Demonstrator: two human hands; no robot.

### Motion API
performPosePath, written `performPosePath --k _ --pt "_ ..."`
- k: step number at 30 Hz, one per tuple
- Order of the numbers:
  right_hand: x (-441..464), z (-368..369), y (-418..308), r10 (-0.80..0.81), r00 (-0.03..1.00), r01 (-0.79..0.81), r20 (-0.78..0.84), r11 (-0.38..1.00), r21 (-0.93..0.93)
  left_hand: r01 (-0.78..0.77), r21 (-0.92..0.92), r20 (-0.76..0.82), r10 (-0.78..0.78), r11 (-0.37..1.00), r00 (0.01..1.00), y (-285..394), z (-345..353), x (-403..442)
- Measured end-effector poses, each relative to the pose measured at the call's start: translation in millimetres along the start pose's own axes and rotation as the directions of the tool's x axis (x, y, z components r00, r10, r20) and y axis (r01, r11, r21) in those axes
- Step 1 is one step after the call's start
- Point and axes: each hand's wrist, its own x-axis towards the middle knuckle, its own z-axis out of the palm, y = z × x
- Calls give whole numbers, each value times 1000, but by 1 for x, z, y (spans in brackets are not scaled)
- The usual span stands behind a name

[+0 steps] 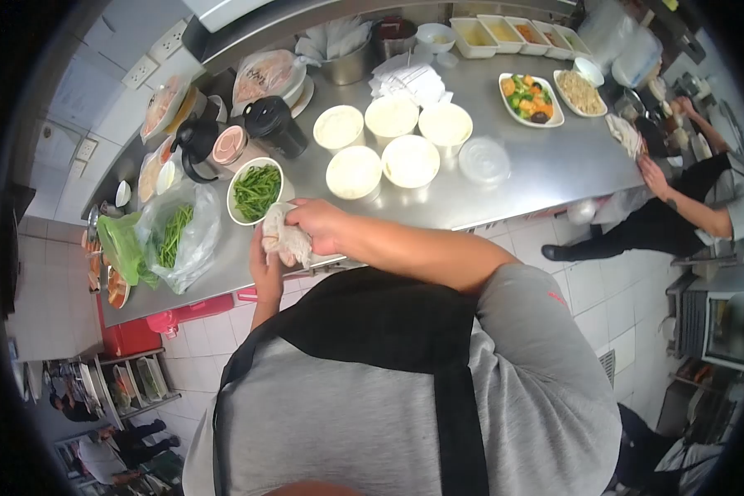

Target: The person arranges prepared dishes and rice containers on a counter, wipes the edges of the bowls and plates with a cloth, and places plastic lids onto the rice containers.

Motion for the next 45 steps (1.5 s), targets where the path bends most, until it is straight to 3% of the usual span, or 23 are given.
performPosePath --k 1,2,3,4,5,6,9,12,15,17,18,21,23,25,28,30,31,33,36,39,42,45 --pt "-11 1 -14 8 1000 -8 27 1000 2 6 -1 -35 -6 1000 999 -6 3 -2" --pt "-22 -4 -29 -112 980 116 167 993 -19 14 1 -67 -14 1000 998 -9 6 -5" --pt "-41 -13 -47 -211 964 214 159 977 -4 25 1 -97 -25 1000 995 -11 11 -12" --pt "-72 -17 -71 -305 941 307 147 952 8 144 38 -153 -137 989 979 25 18 -15" --pt "-82 -41 -93 -401 894 411 198 912 -9 121 110 -139 -105 987 985 25 25 -24" --pt "-100 -53 -119 -487 863 486 136 873 44 101 182 -122 -79 978 989 23 29 -34" --pt "-114 -111 -196 -778 625 780 56 622 -73 110 244 -126 -81 963 989 40 55 -50" --pt "-98 -146 -262 -843 523 823 -128 538 -181 160 180 -133 -137 971 982 70 82 -50" --pt "-59 -182 -300 -876 467 837 -121 482 -261 159 171 -166 -131 972 977 97 101 -43" --pt "-13 -245 -318 -897 435 494 -76 308 -813 40 278 -152 2 960 988 105 112 -34" --pt "-2 -266 -321 -905 424 229 -40 150 -962 -21 306 -134 65 952 989 120 120 -25" --pt "-38 -261 -283 -877 396 -44 274 -315 -948 -237 401 70 228 885 971 146 149 12" --pt "-75 -257 -259 -722 674 12 156 -201 -980 -369 449 298 252 814 921 165 172 41" --pt "-109 -249 -230 -629 772 -101 95 -268 -958 -418 423 394 253 804 884 181 203 70" --pt "-120 -281 -206 -662 743 -140 96 -295 -945 -534 467 486 300 705 821 175 257 105" --pt "-130 -284 -194 -715 699 -179 29 -214 -960 -613 514 556 312 600 771 169 281 123" --pt "-134 -284 -188 -739 674 -198 -5 -173 -965 -601 525 613 222 602 758 170 283 133" --pt "-142 -290 -181 -784 618 -122 -61 -19 -992 -582 546 708 39 603 705 173 290 146" --pt "-151 -306 -174 -780 597 -1 -188 234 -972 -620 520 755 22 588 655 185 283 148" --pt "-163 -304 -170 -772 595 107 -223 351 -930 -598 291 618 331 747 713 175 292 127" --pt "-169 -304 -163 -774 595 193 -216 399 -896 -506 54 701 329 861 633 185 296 94" --pt "-171 -309 -151 -783 591 242 -192 400 -884 -675 219 683 383 705 621 186 309 73"
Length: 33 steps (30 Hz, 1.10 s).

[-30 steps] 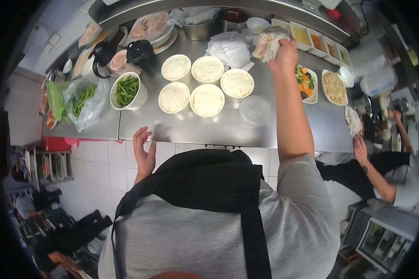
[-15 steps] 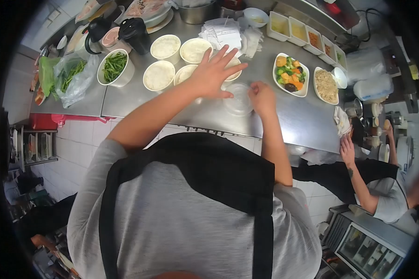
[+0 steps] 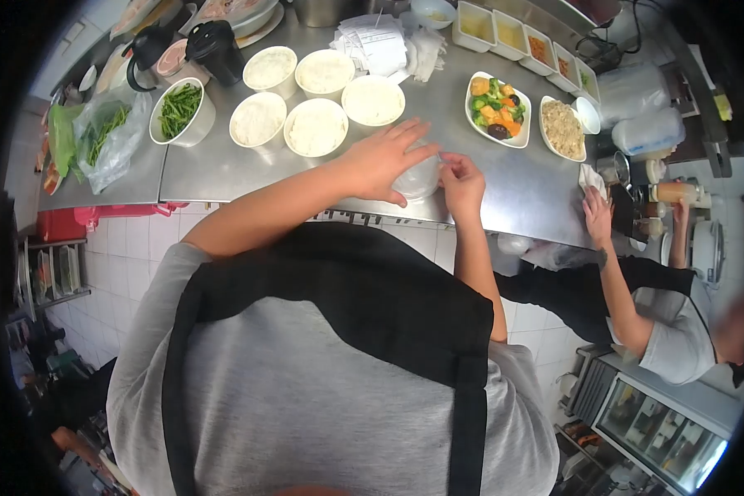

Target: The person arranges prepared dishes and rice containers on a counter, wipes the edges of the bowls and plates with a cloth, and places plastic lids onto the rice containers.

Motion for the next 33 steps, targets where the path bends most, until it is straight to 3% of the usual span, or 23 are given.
performPosePath --k 3,6,8,9,10,12,13,15,18,21,24,28,33 --pt "-3 -3 3 -20 1000 20 14 999 -36 -7 66 60 3 998 998 2 5 5" --pt "-4 -12 5 -17 1000 16 -17 1000 -17 -42 -21 25 43 999 999 -9 16 11" --pt "-4 -12 -5 -49 990 58 -131 996 66 74 -224 -162 -112 972 980 -9 9 9" --pt "-4 -11 -12 -66 992 81 -108 987 137 114 -328 -242 -200 938 949 -11 5 8" --pt "-6 -10 -23 -84 993 100 -86 973 208 171 -550 -173 -311 817 934 -12 0 8" --pt "-12 -7 -49 -120 992 128 -45 930 346 255 -871 37 -462 420 886 -12 -11 5" --pt "-15 -3 -65 -93 995 55 48 852 521 257 -917 92 -465 305 881 -11 -17 2" --pt "-18 7 -79 -133 985 64 114 876 478 257 -964 202 -455 62 867 -5 -31 -9" --pt "-22 21 -96 -170 976 112 134 927 358 215 -896 -32 -539 389 842 2 -49 -30" --pt "-27 35 -110 -198 968 152 151 951 270 103 -905 -163 -561 412 812 -13 -56 -56" --pt "-30 52 -120 -199 964 153 177 958 243 83 -982 -28 -568 168 823 -24 -67 -81" --pt "-33 76 -128 -216 962 176 166 958 226 91 -995 87 -624 -25 776 -31 -76 -103" --pt "-40 99 -139 -218 967 189 131 960 205 82 -987 152 -642 -137 752 -39 -82 -122"
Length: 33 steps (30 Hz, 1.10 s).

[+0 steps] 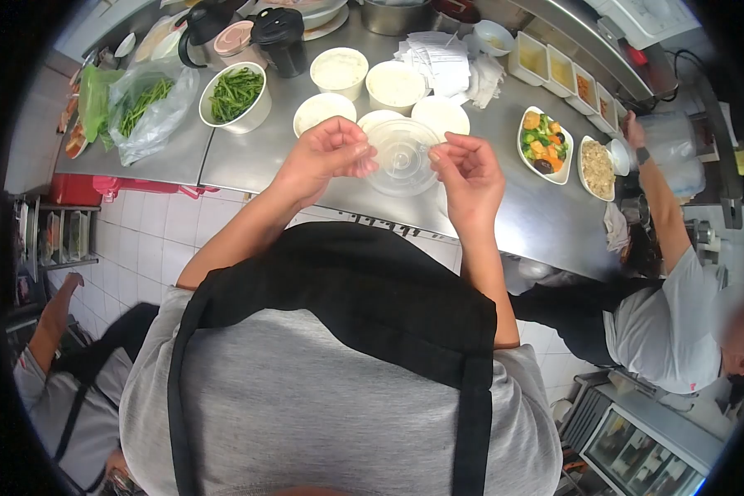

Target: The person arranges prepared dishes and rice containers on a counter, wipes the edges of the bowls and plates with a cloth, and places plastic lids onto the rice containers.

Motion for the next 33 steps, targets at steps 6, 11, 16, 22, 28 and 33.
performPosePath --k 6,11,16,22,28,33 --pt "-2 18 0 -8 1000 7 -25 1000 -27 94 -55 30 -93 994 995 2 -16 -7" --pt "-5 24 -1 -15 1000 15 -22 1000 -10 86 -50 43 -84 995 996 4 -21 -8" --pt "-2 9 -3 65 998 -66 -14 996 -59 -90 640 -255 322 763 912 10 -51 -9" --pt "0 -14 12 26 992 -28 -121 1000 -12 -217 893 -26 526 395 850 -21 -89 5" --pt "-2 -12 16 23 990 -25 -141 1000 -16 -298 677 -160 529 673 833 -48 -90 26" --pt "14 26 14 86 995 -83 43 994 -73 -299 673 -125 503 676 855 -43 -108 13"
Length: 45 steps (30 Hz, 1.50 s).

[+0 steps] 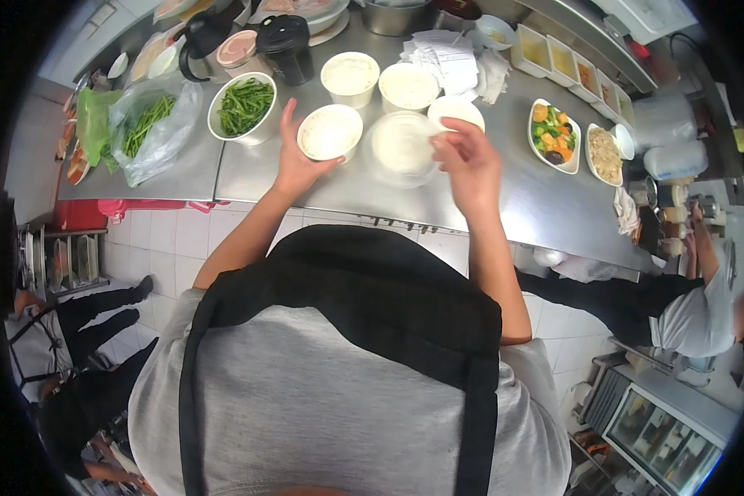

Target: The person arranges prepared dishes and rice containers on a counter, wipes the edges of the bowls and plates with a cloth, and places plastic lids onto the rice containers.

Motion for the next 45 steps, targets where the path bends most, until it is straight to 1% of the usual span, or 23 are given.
performPosePath --k 2,4,6,8,9,11,12,13,14,16,18,19,21,22,23,26,29,32,35,38,41,44,45 --pt "11 38 -8 22 991 -17 134 999 -35 26 -63 55 -23 998 998 -2 -19 -7" --pt "32 77 9 -47 972 78 231 989 -126 61 -134 110 -47 989 993 0 -36 -11" --pt "52 108 23 -103 948 149 302 980 -134 -18 19 102 16 1000 995 7 -50 -11" --pt "62 124 26 -91 948 169 305 956 -240 -84 191 112 63 978 992 19 -68 -13" --pt "63 130 21 -86 947 182 310 937 -297 -177 189 67 167 966 984 29 -71 -15" --pt "63 138 12 -103 941 225 321 902 -370 -263 402 139 225 877 964 56 -65 -1" --pt "65 141 14 -204 924 336 325 837 -431 -291 497 173 235 818 956 66 -58 -1" --pt "69 144 17 -297 892 437 340 756 -488 -303 529 164 255 793 953 69 -50 5" --pt "68 146 21 -382 849 527 364 660 -535 -278 581 178 213 765 961 61 -44 9" --pt "59 147 27 -401 868 497 294 693 -522 -235 680 198 135 694 971 41 -34 12" --pt "61 147 30 -439 873 482 211 716 -505 -207 683 202 92 700 975 33 -34 10" --pt "61 149 39 -429 891 444 147 761 -472 -204 680 202 88 704 975 36 -33 8" --pt "66 155 68 -300 946 322 118 857 -402 -217 685 216 91 695 972 37 -30 7" --pt "65 159 68 -230 968 252 105 897 -363 -233 695 226 101 681 969 36 -28 8" --pt "61 161 67 -112 988 143 105 919 -368 -248 704 236 110 665 965 34 -28 9" --pt "64 163 74 13 994 19 112 960 -279 -239 691 267 66 682 961 32 -31 15" --pt "68 166 74 -6 994 44 110 939 -340 -265 624 310 79 735 947 28 -35 20" --pt "67 164 67 -53 988 111 148 902 -417 -303 610 372 73 733 926 29 -40 25" --pt "69 163 64 -78 981 156 178 862 -482 -260 588 381 22 766 924 35 -40 28" --pt "67 166 57 -67 985 138 162 865 -482 -223 648 383 -59 729 922 37 -37 31" --pt "66 172 68 -99 992 126 83 879 -460 -224 640 375 -45 735 926 32 -36 31" --pt "60 174 64 -97 995 98 21 925 -368 -307 583 393 70 752 917 29 -38 30" --pt "59 175 63 -192 981 178 0 909 -376 -304 600 412 41 740 910 29 -39 30"
